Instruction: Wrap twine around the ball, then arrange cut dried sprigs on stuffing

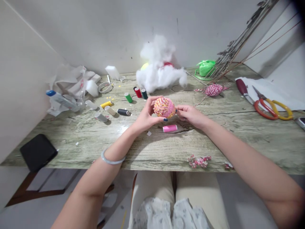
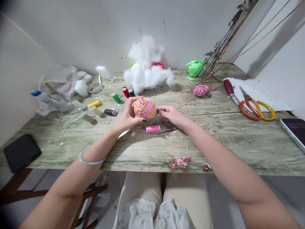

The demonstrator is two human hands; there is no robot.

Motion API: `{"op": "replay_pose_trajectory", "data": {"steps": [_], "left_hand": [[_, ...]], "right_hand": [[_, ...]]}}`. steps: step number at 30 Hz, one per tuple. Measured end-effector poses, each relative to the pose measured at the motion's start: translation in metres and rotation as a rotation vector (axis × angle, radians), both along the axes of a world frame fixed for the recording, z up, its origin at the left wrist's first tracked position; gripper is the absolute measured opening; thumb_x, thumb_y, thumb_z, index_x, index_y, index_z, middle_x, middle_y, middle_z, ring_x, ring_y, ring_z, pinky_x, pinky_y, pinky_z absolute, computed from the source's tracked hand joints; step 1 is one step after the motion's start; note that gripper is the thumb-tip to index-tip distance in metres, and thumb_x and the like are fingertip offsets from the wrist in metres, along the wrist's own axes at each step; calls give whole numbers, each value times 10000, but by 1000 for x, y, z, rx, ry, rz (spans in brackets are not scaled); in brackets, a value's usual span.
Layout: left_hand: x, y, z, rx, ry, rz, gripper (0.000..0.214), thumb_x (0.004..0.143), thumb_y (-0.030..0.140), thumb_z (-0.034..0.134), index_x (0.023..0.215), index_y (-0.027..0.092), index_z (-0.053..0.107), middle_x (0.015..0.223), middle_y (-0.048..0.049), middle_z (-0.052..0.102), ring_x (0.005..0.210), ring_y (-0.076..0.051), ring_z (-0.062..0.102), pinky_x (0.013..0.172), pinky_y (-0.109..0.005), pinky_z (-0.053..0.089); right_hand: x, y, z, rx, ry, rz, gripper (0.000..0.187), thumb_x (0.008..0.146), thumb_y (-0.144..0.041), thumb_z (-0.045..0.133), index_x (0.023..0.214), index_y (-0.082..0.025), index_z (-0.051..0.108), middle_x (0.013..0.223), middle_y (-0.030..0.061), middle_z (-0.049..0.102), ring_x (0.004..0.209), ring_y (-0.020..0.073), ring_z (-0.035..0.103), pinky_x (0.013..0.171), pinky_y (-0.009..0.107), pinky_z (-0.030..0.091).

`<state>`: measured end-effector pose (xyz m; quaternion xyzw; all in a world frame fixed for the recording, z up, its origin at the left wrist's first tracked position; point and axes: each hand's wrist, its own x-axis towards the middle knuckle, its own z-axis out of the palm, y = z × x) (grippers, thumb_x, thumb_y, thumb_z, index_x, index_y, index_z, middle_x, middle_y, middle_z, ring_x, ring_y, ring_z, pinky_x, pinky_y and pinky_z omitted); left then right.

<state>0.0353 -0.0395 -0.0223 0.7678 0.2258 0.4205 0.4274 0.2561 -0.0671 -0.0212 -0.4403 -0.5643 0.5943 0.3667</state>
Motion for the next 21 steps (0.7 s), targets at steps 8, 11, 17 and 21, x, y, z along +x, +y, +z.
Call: {"op": "replay_pose_trajectory", "data": {"steps": [8,11,17,21], "left_hand": [[6,-14,8,-76,23,96,646,769,460,727,1296,280,398,1327,-102,513,1195,-261,555,1019,-427,479],[7,-12,8,-47,47,125,630,771,464,716,1281,258,410,1309,-102,527,1190,-257,552,1031,-410,461],[4,-12,14,17,252,114,684,741,434,756,1314,223,447,1315,-105,545,1202,-290,539,1072,-441,416],[3,-13,11,-7,244,90,635,834,413,668,1372,227,387,1390,-124,477,1266,-280,499,1109,-442,387]], "right_hand": [[-4,-5,3,-25,20,17,478,686,-617,713,837,-167,653,562,-78,362,511,75,233,512,263,150],[-2,-3,3,17,19,-15,423,695,-582,718,785,-176,644,575,-66,381,527,83,265,516,258,177],[-1,0,2,32,24,-45,408,675,-568,734,776,-181,653,579,-61,409,516,82,266,505,252,176],[0,0,1,47,32,-34,392,705,-559,723,770,-180,650,595,-56,421,528,82,282,513,249,197]]}}
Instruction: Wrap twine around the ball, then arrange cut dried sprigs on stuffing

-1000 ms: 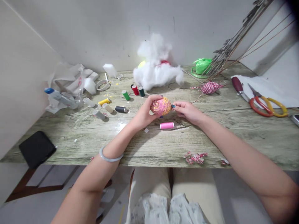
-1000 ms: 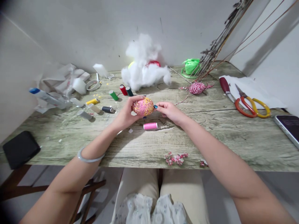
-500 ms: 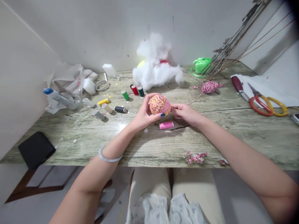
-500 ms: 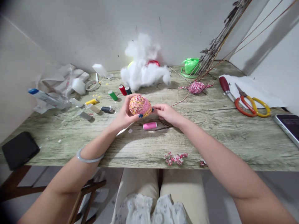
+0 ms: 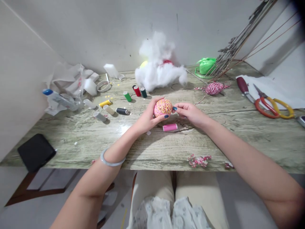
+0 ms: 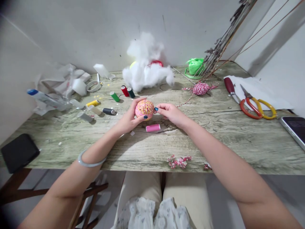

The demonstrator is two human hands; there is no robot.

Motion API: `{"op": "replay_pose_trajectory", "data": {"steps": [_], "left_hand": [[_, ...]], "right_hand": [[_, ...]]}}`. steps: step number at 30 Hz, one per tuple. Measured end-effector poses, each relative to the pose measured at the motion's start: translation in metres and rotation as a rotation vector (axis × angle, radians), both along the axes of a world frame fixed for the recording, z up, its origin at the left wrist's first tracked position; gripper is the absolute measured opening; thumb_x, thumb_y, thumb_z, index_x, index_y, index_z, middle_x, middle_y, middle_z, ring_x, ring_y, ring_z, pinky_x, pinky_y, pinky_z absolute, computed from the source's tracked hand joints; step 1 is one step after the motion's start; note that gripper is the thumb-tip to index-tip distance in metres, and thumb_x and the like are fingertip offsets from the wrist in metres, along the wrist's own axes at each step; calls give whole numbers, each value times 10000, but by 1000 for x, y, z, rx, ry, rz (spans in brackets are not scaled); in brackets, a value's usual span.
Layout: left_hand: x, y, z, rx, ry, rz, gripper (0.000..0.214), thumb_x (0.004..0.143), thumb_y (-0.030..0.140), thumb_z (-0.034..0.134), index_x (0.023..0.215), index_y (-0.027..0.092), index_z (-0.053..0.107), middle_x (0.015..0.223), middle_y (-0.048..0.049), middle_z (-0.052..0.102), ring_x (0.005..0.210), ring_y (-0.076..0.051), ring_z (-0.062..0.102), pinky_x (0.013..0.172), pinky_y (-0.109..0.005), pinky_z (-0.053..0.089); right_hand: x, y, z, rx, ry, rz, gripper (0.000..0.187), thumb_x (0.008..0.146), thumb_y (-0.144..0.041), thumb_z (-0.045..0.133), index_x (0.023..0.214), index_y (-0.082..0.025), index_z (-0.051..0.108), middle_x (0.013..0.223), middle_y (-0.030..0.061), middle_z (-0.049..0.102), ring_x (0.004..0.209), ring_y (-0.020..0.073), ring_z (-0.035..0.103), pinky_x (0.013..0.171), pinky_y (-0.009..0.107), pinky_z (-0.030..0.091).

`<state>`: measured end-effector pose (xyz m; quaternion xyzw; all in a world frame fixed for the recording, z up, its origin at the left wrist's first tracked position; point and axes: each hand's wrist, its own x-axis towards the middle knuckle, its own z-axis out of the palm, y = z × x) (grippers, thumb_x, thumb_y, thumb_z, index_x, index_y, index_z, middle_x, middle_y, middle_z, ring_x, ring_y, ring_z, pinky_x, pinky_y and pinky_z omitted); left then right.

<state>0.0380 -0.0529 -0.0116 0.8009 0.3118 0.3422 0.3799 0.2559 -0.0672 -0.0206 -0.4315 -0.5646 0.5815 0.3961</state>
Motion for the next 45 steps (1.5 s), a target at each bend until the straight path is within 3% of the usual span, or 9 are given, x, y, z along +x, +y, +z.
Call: {"op": "replay_pose_trajectory", "data": {"steps": [6,11,17,24,32,36,39,41,45], "left_hand": [[1,3,-7,-166,-146,-26,644,815,388,697,1364,276,382,1397,-100,462,1273,-261,503,1083,-419,431],[-2,6,-8,-98,-115,70,693,702,368,805,1252,212,413,1276,-113,522,1205,-255,541,1037,-414,455],[0,-1,0,4,24,-3,644,745,342,770,1299,230,462,1318,-104,547,1227,-265,540,1066,-416,423],[1,1,-5,3,-35,82,695,671,350,832,1224,189,443,1231,-130,575,1144,-255,584,954,-382,496],[-2,2,0,17,-76,32,706,766,328,729,1403,274,432,1470,-96,461,1328,-287,466,1106,-444,406],[3,-2,-1,-33,-148,-23,704,795,358,707,1418,276,390,1407,-100,498,1255,-267,529,1078,-430,438],[8,-4,-3,-18,-190,-5,668,760,389,743,1338,263,432,1328,-95,534,1193,-257,558,1045,-422,457],[10,-4,-4,-5,-204,36,603,742,398,757,1250,250,467,1272,-84,546,1124,-237,578,1008,-406,474],[12,-6,-2,1,-207,80,492,758,375,738,1141,242,458,1153,-55,557,1003,-193,583,939,-376,489]], "right_hand": [[0,-1,3,8,21,-20,392,679,-554,738,756,-182,642,620,-43,466,536,85,304,505,256,201],[1,1,5,9,74,-24,388,659,-544,759,740,-187,630,625,-48,471,504,70,274,484,263,173],[3,1,5,-9,52,-19,382,685,-545,744,745,-191,612,560,-68,410,473,69,262,464,262,148],[4,2,5,3,70,-40,382,680,-550,744,732,-196,609,568,-65,406,487,72,263,474,260,151],[3,1,2,1,-10,-9,368,718,-537,723,788,-185,642,565,-65,418,498,76,271,486,257,169],[-7,-1,-7,35,-4,33,331,753,-505,698,827,-183,676,638,-41,523,590,97,415,560,242,293],[-12,-3,-11,127,-36,23,242,804,-428,662,818,-187,679,764,-5,632,778,152,549,736,279,398],[-14,-4,-12,168,-88,9,206,834,-391,633,807,-190,669,824,8,663,873,184,576,828,309,405],[-15,-7,-9,179,-127,10,212,856,-392,601,806,-192,650,856,15,670,903,205,586,849,321,410]]}}
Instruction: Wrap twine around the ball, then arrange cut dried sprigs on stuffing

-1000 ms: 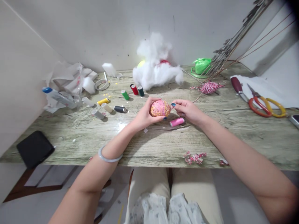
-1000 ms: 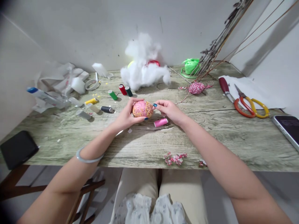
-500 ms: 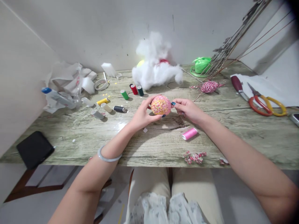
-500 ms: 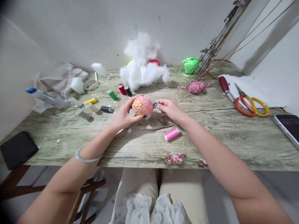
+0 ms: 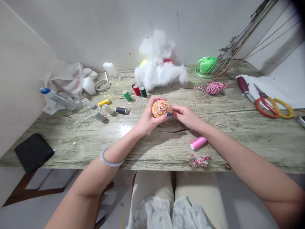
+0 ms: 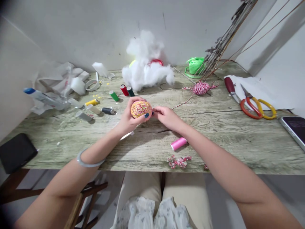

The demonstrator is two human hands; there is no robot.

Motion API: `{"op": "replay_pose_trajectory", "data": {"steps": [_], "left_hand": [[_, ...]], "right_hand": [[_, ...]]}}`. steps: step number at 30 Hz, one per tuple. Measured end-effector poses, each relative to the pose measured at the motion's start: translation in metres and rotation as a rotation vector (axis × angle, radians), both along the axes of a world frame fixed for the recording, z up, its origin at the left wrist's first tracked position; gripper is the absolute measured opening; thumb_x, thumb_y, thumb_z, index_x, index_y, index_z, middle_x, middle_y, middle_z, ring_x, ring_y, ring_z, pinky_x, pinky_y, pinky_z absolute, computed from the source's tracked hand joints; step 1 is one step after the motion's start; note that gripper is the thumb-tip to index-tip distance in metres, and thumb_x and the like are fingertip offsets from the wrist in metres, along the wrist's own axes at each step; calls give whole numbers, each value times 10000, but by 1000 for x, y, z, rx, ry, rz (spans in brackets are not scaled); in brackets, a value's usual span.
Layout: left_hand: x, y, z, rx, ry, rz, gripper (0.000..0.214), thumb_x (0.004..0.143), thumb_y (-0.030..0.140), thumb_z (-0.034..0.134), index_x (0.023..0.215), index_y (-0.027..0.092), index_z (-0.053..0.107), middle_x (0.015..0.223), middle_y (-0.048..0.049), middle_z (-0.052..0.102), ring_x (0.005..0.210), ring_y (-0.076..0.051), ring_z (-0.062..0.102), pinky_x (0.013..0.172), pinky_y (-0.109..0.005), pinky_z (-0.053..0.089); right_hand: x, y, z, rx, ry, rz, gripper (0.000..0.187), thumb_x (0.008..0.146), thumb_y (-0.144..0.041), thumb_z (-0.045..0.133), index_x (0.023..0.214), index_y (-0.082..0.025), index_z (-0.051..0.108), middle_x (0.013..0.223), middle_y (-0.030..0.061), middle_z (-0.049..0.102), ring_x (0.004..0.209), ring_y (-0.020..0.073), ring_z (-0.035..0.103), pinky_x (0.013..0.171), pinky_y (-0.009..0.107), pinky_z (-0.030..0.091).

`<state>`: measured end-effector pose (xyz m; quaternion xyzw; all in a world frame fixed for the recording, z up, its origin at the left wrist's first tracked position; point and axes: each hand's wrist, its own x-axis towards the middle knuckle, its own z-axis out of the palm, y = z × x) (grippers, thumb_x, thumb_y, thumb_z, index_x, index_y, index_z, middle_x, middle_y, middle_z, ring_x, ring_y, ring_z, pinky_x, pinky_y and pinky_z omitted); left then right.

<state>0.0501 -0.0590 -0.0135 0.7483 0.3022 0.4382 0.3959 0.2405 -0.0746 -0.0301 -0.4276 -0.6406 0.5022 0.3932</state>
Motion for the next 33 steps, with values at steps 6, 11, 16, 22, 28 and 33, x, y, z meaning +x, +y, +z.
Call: {"op": "replay_pose_trajectory", "data": {"steps": [6,11,16,22,28,33], "left_hand": [[-2,1,3,17,-17,-34,442,764,343,731,1101,235,466,1110,-46,553,997,-189,574,925,-363,482],[-2,4,-4,-21,6,-38,636,699,354,799,1202,233,430,1220,-80,524,1111,-230,566,987,-397,471],[0,3,-14,-194,-46,46,636,728,423,777,1158,240,346,1224,-96,515,1108,-241,581,932,-419,516],[-3,8,-16,-175,-7,72,489,821,427,661,1179,247,379,1221,-89,539,1127,-238,575,954,-420,512],[-7,11,-10,-120,106,23,454,813,443,652,1148,214,448,1180,-83,589,1075,-228,599,933,-373,507],[-6,9,-6,-104,161,58,576,740,403,726,1200,182,459,1225,-107,571,1101,-238,590,952,-376,487]], "right_hand": [[0,-2,2,9,-35,13,225,861,-399,585,823,-187,648,861,17,672,922,212,590,867,327,413],[2,1,-1,19,-78,-24,224,849,-391,572,806,-185,649,821,10,666,868,202,588,840,327,429],[4,6,0,-12,4,-15,225,809,-402,599,781,-185,654,769,5,649,795,176,573,789,310,423],[10,8,11,-96,51,-55,300,747,-472,627,780,-175,651,588,-51,459,559,98,365,541,255,266],[15,10,14,-160,106,-88,320,697,-488,665,761,-177,622,530,-80,370,486,75,249,489,269,155],[18,9,18,-147,101,-116,304,707,-479,669,746,-186,598,515,-86,366,468,75,250,478,268,158]]}}
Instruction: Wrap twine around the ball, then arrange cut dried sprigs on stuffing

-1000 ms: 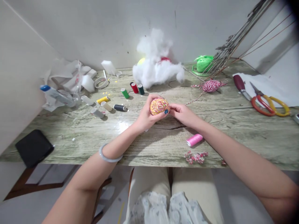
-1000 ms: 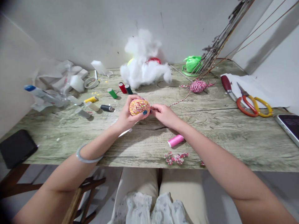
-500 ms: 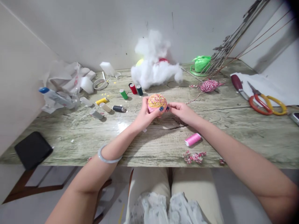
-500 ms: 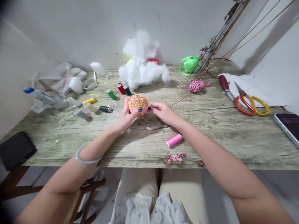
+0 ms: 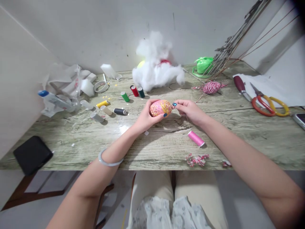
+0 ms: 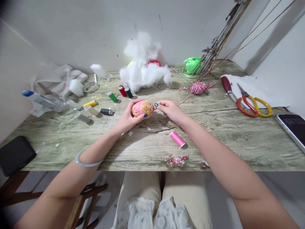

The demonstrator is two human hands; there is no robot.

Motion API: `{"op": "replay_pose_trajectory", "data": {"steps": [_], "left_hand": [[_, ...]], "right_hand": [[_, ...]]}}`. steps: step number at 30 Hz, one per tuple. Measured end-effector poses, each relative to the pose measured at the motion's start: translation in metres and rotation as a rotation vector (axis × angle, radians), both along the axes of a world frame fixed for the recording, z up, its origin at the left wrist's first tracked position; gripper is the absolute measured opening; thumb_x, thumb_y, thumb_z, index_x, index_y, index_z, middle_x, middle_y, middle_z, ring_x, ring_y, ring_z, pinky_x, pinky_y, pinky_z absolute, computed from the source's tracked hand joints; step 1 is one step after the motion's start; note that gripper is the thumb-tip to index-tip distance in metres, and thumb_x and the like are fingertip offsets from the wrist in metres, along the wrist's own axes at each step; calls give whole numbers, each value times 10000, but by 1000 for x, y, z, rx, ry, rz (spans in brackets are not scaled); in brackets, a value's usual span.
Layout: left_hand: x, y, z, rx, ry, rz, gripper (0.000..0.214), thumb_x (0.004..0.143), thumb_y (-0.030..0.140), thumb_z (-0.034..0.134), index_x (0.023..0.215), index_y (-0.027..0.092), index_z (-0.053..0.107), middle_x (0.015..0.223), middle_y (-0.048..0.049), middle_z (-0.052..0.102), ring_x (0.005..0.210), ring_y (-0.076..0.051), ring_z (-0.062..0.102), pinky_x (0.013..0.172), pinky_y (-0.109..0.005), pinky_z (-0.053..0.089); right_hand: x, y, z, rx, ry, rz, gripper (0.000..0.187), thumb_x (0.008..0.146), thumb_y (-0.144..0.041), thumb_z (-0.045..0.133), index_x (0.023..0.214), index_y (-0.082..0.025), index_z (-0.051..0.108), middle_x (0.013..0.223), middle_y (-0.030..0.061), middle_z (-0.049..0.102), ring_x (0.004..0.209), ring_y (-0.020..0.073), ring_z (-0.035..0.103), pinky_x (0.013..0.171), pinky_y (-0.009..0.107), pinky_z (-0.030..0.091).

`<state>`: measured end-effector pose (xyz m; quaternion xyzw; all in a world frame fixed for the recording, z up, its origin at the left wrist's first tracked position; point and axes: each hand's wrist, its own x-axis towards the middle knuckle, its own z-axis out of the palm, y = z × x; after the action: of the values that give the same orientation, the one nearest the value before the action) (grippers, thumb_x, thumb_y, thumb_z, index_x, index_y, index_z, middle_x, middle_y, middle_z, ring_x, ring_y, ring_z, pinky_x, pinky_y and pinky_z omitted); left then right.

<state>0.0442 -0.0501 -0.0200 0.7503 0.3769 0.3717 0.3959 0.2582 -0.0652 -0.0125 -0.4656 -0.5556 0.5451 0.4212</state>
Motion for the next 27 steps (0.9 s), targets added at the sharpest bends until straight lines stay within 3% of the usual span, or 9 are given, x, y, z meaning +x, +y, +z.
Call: {"op": "replay_pose_trajectory", "data": {"steps": [4,9,13,18,23,27], "left_hand": [[-2,-1,0,65,96,75,567,714,366,753,1154,175,451,1150,-98,586,1061,-235,589,924,-381,491],[-6,-3,8,241,271,96,570,759,294,713,1269,219,470,1274,-93,570,1176,-271,528,1028,-445,427],[-5,-1,0,254,218,-4,667,765,235,696,1349,206,375,1354,-126,497,1246,-255,509,1071,-417,414],[-3,1,-10,257,152,23,666,708,234,757,1257,201,381,1252,-118,534,1146,-234,576,965,-367,487],[-4,-2,1,373,173,-13,615,724,225,764,1250,226,446,1286,-107,557,1225,-259,531,1036,-402,427],[-5,-6,12,387,277,-41,682,763,266,748,1366,277,431,1332,-93,562,1214,-286,515,1054,-457,384]], "right_hand": [[2,0,1,44,-112,5,279,758,-464,625,779,-186,617,519,-82,378,475,83,266,491,267,183],[2,0,0,104,-169,25,256,777,-437,595,767,-183,617,551,-60,418,551,109,351,540,266,248],[1,1,-2,126,-183,44,238,779,-419,585,762,-182,611,630,-35,510,599,119,408,594,271,304],[2,3,-9,185,-220,44,229,789,-404,577,757,-181,611,710,-6,576,685,143,472,682,288,340],[4,4,-13,180,-241,50,238,810,-414,564,749,-186,593,682,-19,532,674,140,444,666,283,324],[4,4,-14,183,-225,50,230,820,-402,569,735,-188,579,694,-18,540,678,140,448,662,278,324]]}}
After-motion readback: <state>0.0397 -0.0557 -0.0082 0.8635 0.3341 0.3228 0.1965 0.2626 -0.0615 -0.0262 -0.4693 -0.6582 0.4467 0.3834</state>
